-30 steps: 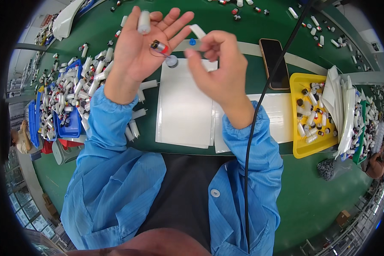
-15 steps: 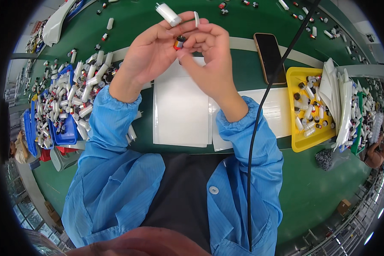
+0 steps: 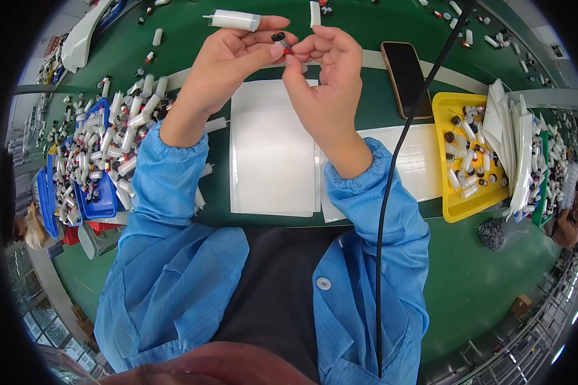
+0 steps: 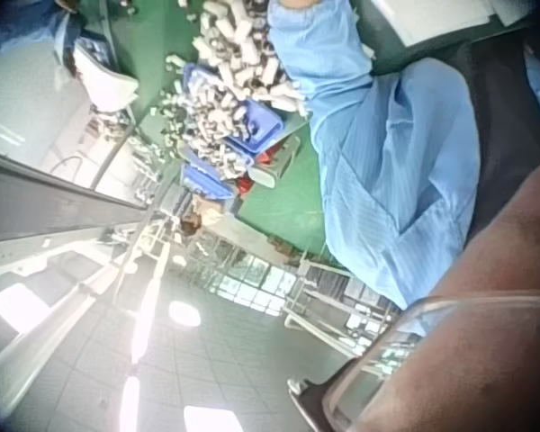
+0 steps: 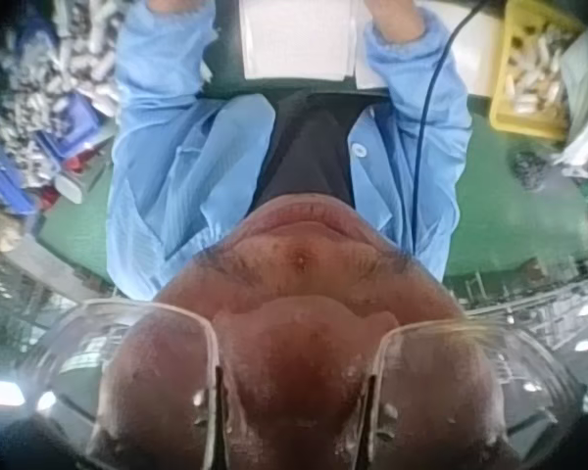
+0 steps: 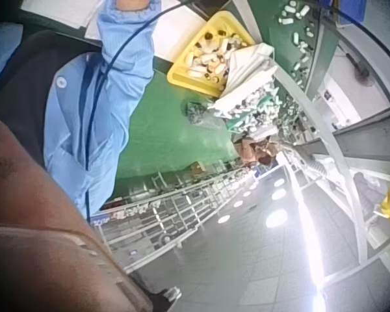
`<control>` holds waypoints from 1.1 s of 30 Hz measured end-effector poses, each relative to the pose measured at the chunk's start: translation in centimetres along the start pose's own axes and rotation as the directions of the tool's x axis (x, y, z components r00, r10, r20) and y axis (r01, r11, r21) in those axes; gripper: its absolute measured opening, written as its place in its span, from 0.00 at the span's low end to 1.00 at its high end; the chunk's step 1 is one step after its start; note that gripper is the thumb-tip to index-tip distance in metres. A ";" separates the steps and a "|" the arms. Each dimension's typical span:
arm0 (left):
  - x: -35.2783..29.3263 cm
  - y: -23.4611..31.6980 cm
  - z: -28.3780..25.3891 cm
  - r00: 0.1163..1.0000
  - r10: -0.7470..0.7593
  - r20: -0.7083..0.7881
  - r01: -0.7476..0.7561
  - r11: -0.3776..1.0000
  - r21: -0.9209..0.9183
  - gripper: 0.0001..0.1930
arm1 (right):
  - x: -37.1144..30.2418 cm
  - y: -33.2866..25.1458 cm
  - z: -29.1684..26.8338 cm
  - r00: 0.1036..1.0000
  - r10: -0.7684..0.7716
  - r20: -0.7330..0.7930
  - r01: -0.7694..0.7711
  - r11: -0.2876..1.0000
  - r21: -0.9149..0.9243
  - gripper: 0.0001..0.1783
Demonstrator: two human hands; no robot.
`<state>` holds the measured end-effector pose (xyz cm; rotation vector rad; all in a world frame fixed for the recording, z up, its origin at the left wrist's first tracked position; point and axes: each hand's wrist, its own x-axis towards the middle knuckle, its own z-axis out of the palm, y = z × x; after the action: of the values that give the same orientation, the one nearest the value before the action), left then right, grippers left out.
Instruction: Manually assembling small cylindrical electronic components by attaching plastic housings and labels.
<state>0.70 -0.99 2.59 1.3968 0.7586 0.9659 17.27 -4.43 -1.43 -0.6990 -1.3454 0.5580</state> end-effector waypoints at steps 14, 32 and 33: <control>0.5 -1.4 0.0 0.997 0.068 0.021 -0.066 0.996 -0.067 0.18 | 1.2 -0.5 -1.7 0.988 0.142 0.055 -0.151 0.963 0.225 0.17; -0.1 -0.9 0.1 0.996 0.070 0.049 -0.078 0.981 0.180 0.16 | 2.8 -1.2 -4.1 0.808 0.503 0.308 -0.561 0.815 0.141 0.08; 0.0 -0.9 0.1 0.997 0.065 0.042 -0.071 0.982 0.174 0.17 | 2.7 -1.2 -3.9 0.822 0.491 0.288 -0.545 0.826 0.146 0.08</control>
<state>0.87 -0.99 1.66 1.5977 0.7883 0.9420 21.48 -3.80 0.91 -0.8371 -1.2786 1.2550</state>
